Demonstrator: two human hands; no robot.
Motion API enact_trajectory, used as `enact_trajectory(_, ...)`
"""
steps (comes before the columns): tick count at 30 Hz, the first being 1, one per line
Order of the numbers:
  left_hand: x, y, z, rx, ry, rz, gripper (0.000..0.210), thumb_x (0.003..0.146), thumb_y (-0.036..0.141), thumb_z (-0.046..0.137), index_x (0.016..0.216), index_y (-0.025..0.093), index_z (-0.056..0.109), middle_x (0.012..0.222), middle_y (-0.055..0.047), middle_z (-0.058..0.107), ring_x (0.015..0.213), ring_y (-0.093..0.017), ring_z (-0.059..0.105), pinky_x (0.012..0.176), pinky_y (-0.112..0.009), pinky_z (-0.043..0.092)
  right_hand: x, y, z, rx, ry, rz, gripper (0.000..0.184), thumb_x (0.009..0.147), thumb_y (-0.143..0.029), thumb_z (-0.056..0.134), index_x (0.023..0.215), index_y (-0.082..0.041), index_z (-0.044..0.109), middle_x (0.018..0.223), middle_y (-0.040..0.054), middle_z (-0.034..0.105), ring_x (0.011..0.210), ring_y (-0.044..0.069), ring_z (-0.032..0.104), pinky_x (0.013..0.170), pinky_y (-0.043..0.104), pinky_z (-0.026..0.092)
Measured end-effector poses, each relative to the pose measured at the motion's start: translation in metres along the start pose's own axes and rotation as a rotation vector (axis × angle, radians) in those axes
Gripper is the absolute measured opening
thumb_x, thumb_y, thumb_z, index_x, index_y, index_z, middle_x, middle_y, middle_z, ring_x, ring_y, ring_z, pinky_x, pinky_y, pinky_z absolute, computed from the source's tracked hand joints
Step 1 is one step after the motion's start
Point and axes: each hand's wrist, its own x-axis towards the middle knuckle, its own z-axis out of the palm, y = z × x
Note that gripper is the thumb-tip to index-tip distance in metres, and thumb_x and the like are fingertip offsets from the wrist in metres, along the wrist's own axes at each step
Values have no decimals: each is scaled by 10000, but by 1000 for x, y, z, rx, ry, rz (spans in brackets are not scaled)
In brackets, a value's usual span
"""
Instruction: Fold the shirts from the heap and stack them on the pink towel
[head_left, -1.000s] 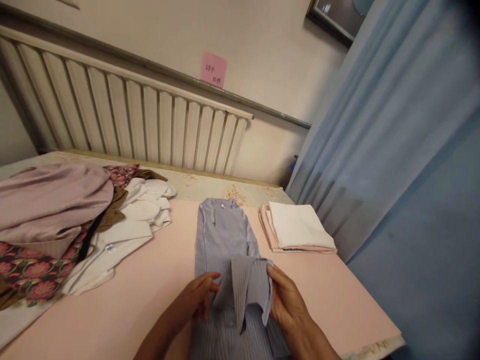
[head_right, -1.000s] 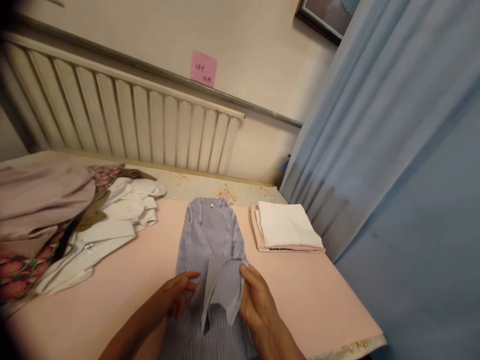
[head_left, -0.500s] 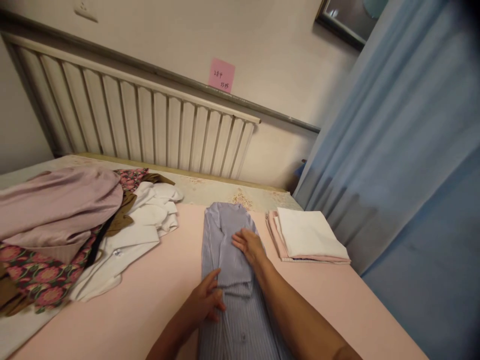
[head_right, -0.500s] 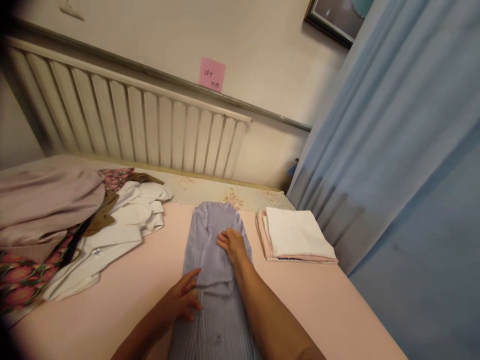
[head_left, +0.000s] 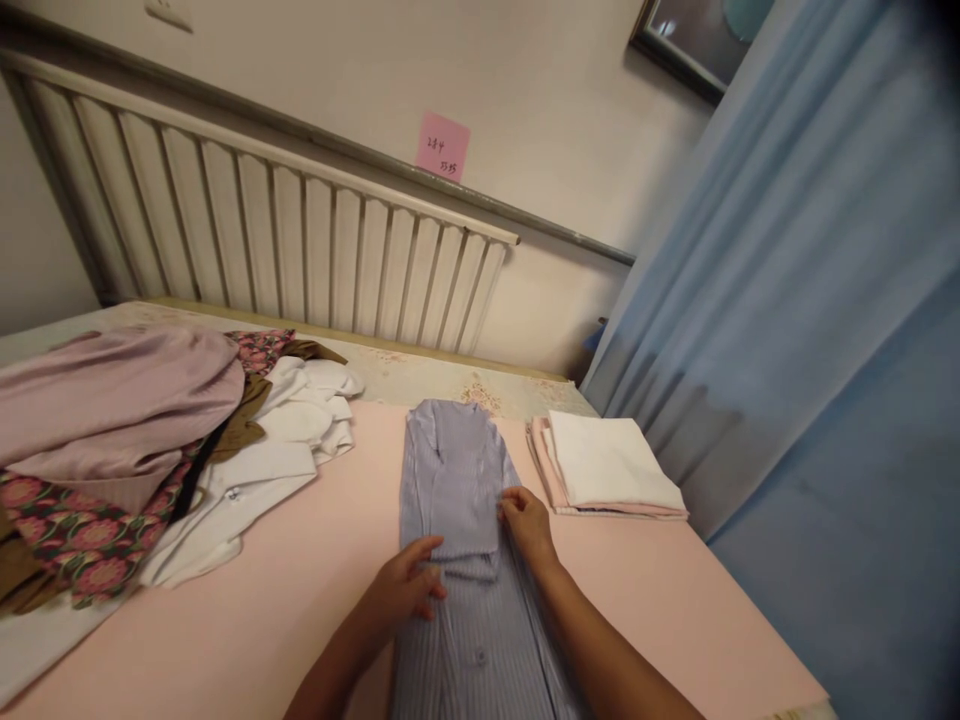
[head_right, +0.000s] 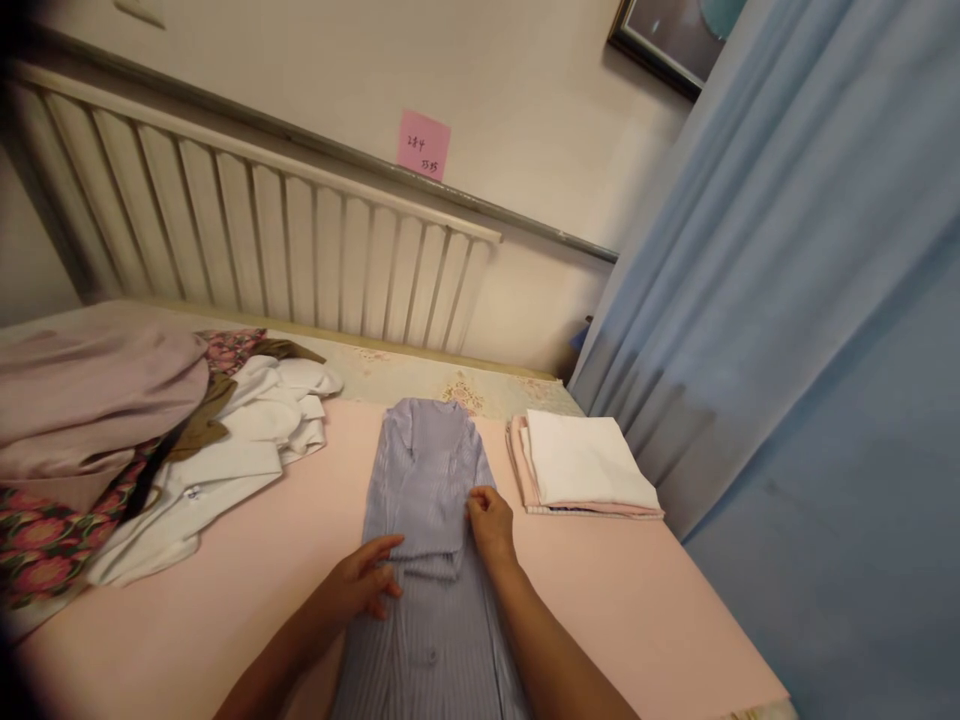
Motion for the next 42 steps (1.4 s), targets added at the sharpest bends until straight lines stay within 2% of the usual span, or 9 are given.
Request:
enact_trajectory(6,9,-15,-1,-88,70,41,671,715,484,628,1274,141,483,1212,-182,565,789,-194,656,575,-301,518,-26,4,-6,-158,-67,-8,147,661,-235,538,778,-197,618,583,-41,589,537,149,577,538,239,448)
enact_trajectory(15,11,-17,-2,-105,84,42,627,710,485,626,1223,145,508,1205,-182,562,768,-189,650,571,-307,513,-43,5,3,-209,-99,44,156,701,-216,520,833,-183,595,561,-65,522,431,117,529,467,219,412)
enact_trajectory(19,11,-16,-1,-84,84,46,576,711,496,615,1167,155,526,1116,-139,597,748,-172,643,562,-286,504,-46,3,4,-215,-100,26,175,681,-191,500,825,-189,602,547,-71,500,448,116,512,477,214,402)
enact_trajectory(25,11,-15,-3,-47,84,42,513,718,514,591,1079,154,540,753,-21,619,654,-161,619,549,-278,482,-49,7,1,-241,-92,-28,160,662,-204,503,752,-205,635,550,-60,499,522,128,490,524,217,387)
enact_trajectory(32,5,-4,5,77,131,34,409,714,481,554,983,173,553,604,30,600,461,-116,528,479,-259,427,-57,5,-3,-339,-104,-147,180,708,-228,490,748,-213,665,643,-18,627,639,166,578,625,244,406)
enact_trajectory(35,2,2,3,188,248,5,334,730,440,508,942,189,568,595,24,605,491,-144,564,494,-271,442,-60,5,-8,-384,-93,-174,201,731,-227,483,793,-212,673,684,-2,648,660,176,592,644,254,416)
enact_trajectory(37,-1,2,-2,307,436,47,286,744,396,480,922,197,583,695,-10,647,643,-180,633,596,-295,489,-61,6,-18,-408,-20,-197,221,756,-234,471,845,-205,670,756,21,671,711,185,607,681,263,428)
enact_trajectory(40,-9,-2,-10,477,710,140,307,756,355,457,964,177,597,965,-86,677,887,-221,647,811,-344,498,-62,14,-45,-443,106,-186,241,780,-261,452,891,-195,656,859,60,687,788,204,618,735,285,438)
enact_trajectory(42,-16,-5,-13,523,768,137,339,766,363,456,997,159,599,1039,-113,669,948,-236,641,876,-357,483,-63,22,-67,-450,142,-130,234,763,-291,476,885,-197,651,851,67,688,794,215,619,739,298,441)
